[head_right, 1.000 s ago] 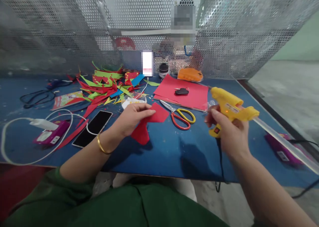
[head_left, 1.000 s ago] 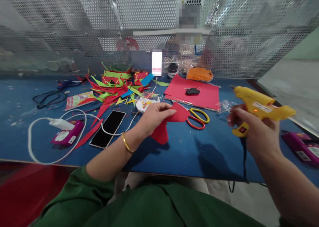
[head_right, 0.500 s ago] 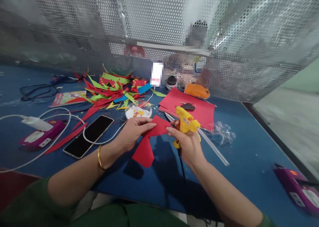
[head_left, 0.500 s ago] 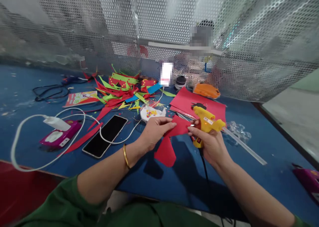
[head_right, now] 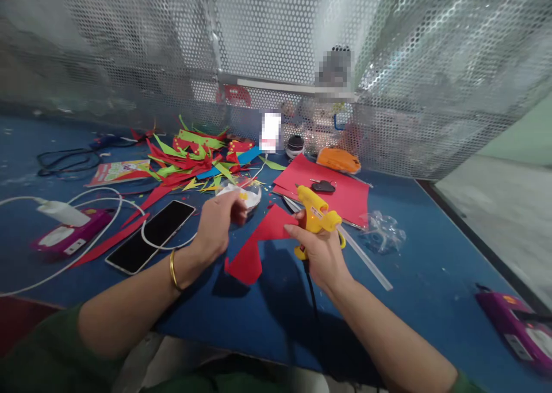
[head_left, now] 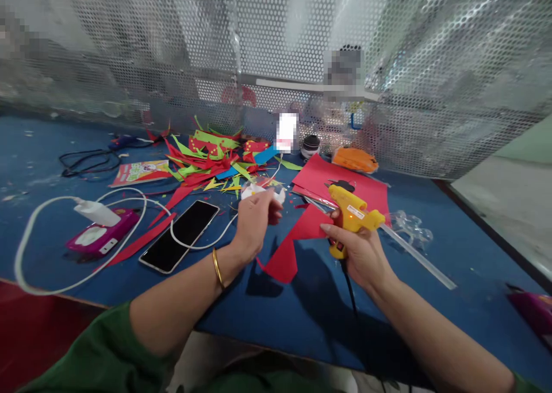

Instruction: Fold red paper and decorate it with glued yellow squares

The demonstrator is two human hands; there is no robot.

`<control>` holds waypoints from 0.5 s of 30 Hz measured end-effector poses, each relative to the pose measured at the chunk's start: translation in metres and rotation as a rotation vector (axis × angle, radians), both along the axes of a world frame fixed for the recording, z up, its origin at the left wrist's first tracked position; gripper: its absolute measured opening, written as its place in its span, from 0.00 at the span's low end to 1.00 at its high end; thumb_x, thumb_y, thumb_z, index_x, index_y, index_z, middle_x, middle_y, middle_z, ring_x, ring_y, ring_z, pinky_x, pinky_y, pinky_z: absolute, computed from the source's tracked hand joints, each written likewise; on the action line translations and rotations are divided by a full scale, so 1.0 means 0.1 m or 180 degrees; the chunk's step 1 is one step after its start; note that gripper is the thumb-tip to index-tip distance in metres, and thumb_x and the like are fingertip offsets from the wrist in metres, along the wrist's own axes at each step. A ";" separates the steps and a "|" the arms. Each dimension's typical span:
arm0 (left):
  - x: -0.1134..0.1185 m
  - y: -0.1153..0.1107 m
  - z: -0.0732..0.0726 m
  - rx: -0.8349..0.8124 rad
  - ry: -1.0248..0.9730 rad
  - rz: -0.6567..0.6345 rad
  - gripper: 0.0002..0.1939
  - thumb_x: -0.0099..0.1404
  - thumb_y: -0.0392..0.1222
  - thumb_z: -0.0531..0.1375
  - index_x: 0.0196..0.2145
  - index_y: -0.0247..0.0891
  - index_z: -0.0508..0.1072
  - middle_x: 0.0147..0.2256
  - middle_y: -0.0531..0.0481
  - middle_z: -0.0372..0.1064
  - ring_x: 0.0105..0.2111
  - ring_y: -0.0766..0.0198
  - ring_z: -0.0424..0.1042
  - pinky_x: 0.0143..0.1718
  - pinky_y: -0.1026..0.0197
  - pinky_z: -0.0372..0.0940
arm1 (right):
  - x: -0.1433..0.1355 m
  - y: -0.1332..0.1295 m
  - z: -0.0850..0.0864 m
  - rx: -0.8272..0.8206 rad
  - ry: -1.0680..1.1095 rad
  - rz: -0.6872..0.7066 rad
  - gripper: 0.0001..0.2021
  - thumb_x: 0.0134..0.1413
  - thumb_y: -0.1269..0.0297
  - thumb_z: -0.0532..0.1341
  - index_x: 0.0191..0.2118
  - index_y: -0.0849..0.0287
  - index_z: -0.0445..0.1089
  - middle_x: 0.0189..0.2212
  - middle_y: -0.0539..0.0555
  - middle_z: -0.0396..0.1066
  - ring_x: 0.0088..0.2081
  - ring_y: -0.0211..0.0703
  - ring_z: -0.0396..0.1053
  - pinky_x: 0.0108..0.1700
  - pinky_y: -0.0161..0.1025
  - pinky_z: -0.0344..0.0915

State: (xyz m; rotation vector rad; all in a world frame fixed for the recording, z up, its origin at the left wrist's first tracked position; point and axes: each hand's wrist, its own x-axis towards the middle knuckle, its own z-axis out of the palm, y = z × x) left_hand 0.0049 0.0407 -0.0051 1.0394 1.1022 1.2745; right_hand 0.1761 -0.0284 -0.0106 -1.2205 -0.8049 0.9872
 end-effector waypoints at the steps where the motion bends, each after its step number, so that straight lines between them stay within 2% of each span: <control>1: -0.01 0.01 0.01 -0.0012 0.0000 -0.0027 0.25 0.65 0.54 0.59 0.16 0.39 0.70 0.15 0.53 0.65 0.17 0.69 0.65 0.20 0.65 0.59 | 0.00 0.00 0.01 0.0018 -0.0005 0.0019 0.20 0.33 0.62 0.75 0.34 0.56 0.70 0.29 0.46 0.67 0.27 0.35 0.63 0.27 0.34 0.60; 2: -0.02 0.00 0.03 -0.0032 0.0049 -0.0261 0.26 0.65 0.57 0.59 0.15 0.39 0.70 0.15 0.51 0.65 0.17 0.68 0.65 0.20 0.64 0.60 | 0.01 0.00 0.01 0.0037 -0.0009 0.0035 0.19 0.33 0.62 0.75 0.34 0.55 0.70 0.29 0.46 0.67 0.27 0.35 0.63 0.27 0.35 0.60; 4: -0.01 -0.05 0.05 -0.0060 0.0280 -0.1240 0.23 0.63 0.58 0.62 0.21 0.38 0.76 0.20 0.48 0.72 0.20 0.66 0.70 0.23 0.63 0.63 | 0.00 0.00 0.02 0.0080 -0.0014 0.0062 0.19 0.34 0.62 0.75 0.34 0.55 0.69 0.28 0.45 0.67 0.26 0.34 0.63 0.27 0.35 0.59; 6: 0.01 -0.12 0.06 -0.0052 0.0442 -0.1908 0.14 0.58 0.53 0.67 0.27 0.38 0.79 0.26 0.48 0.77 0.22 0.65 0.73 0.25 0.64 0.65 | -0.01 0.00 0.02 0.0111 -0.0034 0.0133 0.19 0.34 0.61 0.75 0.33 0.54 0.69 0.27 0.45 0.68 0.26 0.35 0.64 0.28 0.36 0.60; 7: 0.02 -0.15 0.06 -0.0052 0.0477 -0.2042 0.11 0.57 0.49 0.68 0.30 0.38 0.80 0.28 0.48 0.78 0.23 0.66 0.73 0.25 0.64 0.65 | -0.02 0.00 0.02 0.0118 -0.0056 0.0190 0.19 0.34 0.61 0.75 0.33 0.54 0.69 0.27 0.45 0.68 0.27 0.37 0.65 0.28 0.37 0.61; 9: 0.03 -0.19 0.08 -0.0073 0.0521 -0.2048 0.09 0.57 0.46 0.68 0.32 0.38 0.81 0.31 0.47 0.79 0.22 0.67 0.74 0.24 0.64 0.64 | -0.01 0.01 0.01 0.0156 -0.0175 0.0308 0.18 0.36 0.58 0.75 0.33 0.53 0.68 0.26 0.46 0.69 0.27 0.39 0.67 0.30 0.39 0.64; 12: 0.01 -0.20 0.12 -0.0200 0.0471 -0.1900 0.08 0.59 0.46 0.66 0.31 0.38 0.81 0.27 0.47 0.78 0.19 0.68 0.72 0.21 0.65 0.61 | 0.12 0.07 0.03 0.0173 -0.0646 0.0401 0.15 0.45 0.53 0.71 0.34 0.53 0.68 0.26 0.47 0.70 0.27 0.41 0.68 0.31 0.41 0.65; 15: -0.05 -0.16 0.16 -0.0374 0.0170 -0.1784 0.08 0.58 0.45 0.68 0.29 0.37 0.80 0.27 0.47 0.79 0.18 0.69 0.71 0.20 0.66 0.61 | 0.48 0.18 0.10 0.0213 -0.1852 0.0007 0.13 0.54 0.50 0.63 0.36 0.54 0.67 0.29 0.52 0.73 0.30 0.45 0.72 0.33 0.42 0.65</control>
